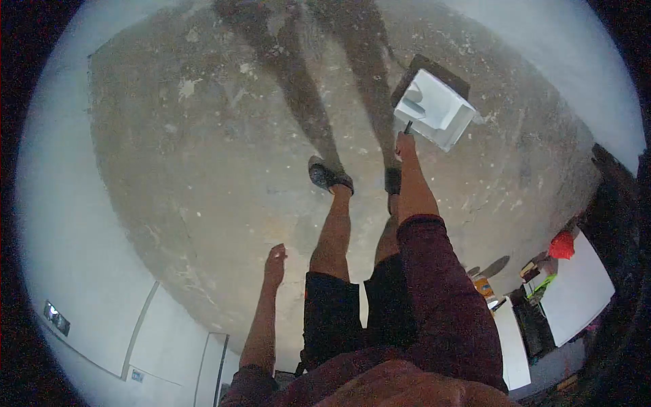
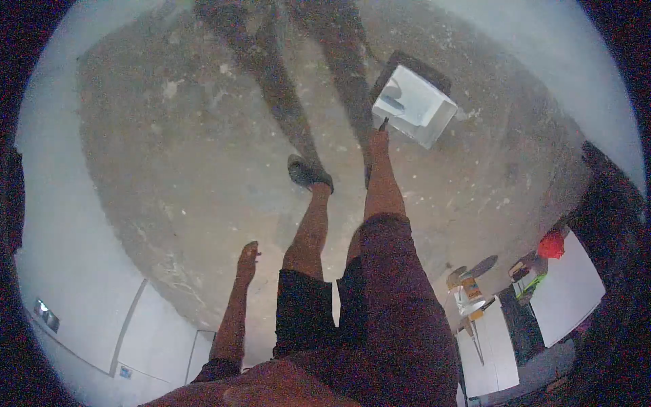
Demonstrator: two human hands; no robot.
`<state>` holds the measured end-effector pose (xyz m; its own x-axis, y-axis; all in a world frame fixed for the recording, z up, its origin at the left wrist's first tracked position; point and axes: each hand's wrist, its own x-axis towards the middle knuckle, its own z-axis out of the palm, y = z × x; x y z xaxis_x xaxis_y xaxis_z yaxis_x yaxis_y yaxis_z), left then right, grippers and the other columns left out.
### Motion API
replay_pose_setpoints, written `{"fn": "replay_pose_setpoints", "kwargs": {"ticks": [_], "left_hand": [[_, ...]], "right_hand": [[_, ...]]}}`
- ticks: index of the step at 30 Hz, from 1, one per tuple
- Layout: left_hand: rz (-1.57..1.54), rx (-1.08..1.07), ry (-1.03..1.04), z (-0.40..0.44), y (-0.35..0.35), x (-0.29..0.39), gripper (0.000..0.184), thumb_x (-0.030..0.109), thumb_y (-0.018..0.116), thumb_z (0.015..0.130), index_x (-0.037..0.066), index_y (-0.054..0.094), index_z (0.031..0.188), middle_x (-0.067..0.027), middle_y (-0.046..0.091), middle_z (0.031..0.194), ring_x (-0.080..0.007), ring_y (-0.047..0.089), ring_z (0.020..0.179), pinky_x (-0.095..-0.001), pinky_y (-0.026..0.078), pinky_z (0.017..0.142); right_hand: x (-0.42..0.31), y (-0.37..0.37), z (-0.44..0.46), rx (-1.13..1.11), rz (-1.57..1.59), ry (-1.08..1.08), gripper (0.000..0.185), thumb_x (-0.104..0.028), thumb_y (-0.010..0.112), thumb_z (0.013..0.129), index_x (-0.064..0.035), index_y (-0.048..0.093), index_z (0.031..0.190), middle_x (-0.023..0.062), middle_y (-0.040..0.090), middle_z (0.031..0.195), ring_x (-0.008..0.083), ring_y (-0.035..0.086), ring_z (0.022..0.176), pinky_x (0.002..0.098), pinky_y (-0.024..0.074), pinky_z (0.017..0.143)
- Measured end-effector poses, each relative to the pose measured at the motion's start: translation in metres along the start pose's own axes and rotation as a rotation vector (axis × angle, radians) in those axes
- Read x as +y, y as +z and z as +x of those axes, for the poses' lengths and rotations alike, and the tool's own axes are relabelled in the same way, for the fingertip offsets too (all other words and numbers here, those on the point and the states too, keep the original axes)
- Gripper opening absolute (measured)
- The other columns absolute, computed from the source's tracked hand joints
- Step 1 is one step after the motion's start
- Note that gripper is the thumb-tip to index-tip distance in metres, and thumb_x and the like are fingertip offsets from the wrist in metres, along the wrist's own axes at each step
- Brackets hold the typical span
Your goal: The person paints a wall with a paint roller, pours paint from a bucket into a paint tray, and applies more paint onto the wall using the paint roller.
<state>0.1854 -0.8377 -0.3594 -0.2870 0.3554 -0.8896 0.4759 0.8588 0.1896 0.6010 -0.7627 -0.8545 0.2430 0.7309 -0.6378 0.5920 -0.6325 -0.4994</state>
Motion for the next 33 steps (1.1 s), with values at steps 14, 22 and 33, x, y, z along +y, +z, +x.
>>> {"fn": "replay_pose_setpoints", "kwargs": {"ticks": [14, 22, 33], "left_hand": [[0.164, 0.103, -0.044, -0.029, -0.163, -0.005, 0.04, 0.034, 0.048, 0.098, 0.006, 0.05, 0.126, -0.0134, 0.06, 0.116, -0.0255, 0.058, 0.109, -0.037, 0.051, 0.082], [0.474, -0.396, -0.417, -0.223, -0.254, -0.053, 0.057, 0.051, 0.054, 0.09, 0.01, 0.05, 0.13, -0.0059, 0.062, 0.116, -0.0216, 0.061, 0.096, -0.0367, 0.049, 0.081], [0.54, -0.155, 0.122, -0.172, -0.271, 0.104, 0.053, 0.048, 0.054, 0.091, 0.01, 0.051, 0.127, -0.0062, 0.061, 0.115, -0.0211, 0.061, 0.096, -0.0358, 0.048, 0.082]], "right_hand": [[-0.132, -0.102, -0.017, -0.473, 0.205, 0.586, 0.032, -0.034, 0.047, 0.094, -0.0029, 0.055, 0.097, 0.0089, 0.057, 0.068, 0.0193, 0.059, 0.057, 0.0363, 0.0489, 0.045], [-0.178, -0.204, -0.175, -0.695, 0.435, 0.269, 0.033, -0.037, 0.05, 0.093, -0.006, 0.054, 0.104, 0.0048, 0.054, 0.076, 0.0152, 0.05, 0.056, 0.0327, 0.0446, 0.047], [-0.174, -0.361, -0.356, -0.471, 1.037, 0.322, 0.03, -0.035, 0.054, 0.089, -0.0047, 0.055, 0.093, 0.0062, 0.059, 0.076, 0.014, 0.054, 0.057, 0.0302, 0.047, 0.049]]}}
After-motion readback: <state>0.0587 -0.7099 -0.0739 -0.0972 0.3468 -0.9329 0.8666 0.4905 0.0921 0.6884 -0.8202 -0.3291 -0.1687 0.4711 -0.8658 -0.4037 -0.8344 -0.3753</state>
